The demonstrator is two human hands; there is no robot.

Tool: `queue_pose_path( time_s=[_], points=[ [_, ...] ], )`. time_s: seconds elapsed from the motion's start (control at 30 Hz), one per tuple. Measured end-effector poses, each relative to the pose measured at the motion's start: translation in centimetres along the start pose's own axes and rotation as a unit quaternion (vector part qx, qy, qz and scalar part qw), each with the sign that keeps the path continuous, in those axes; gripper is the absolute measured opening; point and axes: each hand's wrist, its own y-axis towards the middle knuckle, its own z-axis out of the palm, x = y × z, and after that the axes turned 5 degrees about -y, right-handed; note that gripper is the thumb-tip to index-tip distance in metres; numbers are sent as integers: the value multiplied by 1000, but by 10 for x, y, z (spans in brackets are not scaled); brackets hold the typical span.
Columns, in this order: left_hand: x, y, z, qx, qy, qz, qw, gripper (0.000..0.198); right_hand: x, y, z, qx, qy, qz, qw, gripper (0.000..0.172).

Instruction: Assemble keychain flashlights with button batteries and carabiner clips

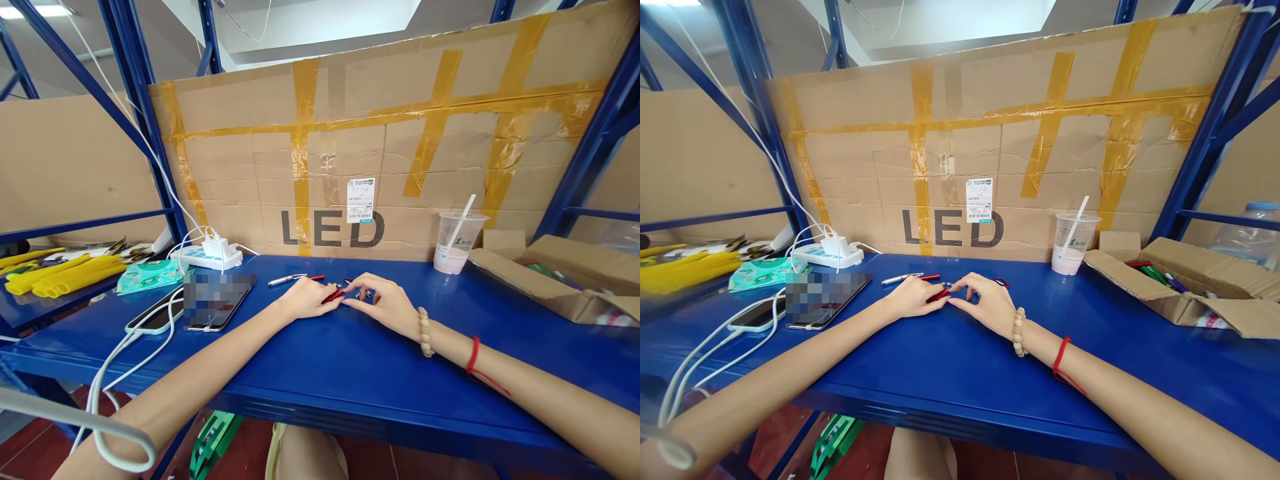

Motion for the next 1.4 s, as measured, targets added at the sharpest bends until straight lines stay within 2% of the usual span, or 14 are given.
queue_pose_path(
  time_s=[0.1,0.27,0.37,0.6,1.13,1.4],
  points=[
    [-1,0,0,-4,-12,-24,1000,39,-4,0,2,13,-40,10,999,35],
    [0,0,-1,-10,-34,-18,999,38,-12,2,9,112,-79,-17,990,45],
    [-1,0,-1,-19,-35,-8,999,36,-13,3,11,146,-78,-26,986,46],
    [-2,1,-3,-29,-26,1,999,34,-12,6,8,100,-74,-26,992,38],
    [-4,2,-6,-16,-39,6,999,33,-17,6,5,72,-68,5,995,23],
    [-2,1,-6,7,-9,4,1000,32,-16,7,5,64,-76,31,995,23]
  ],
)
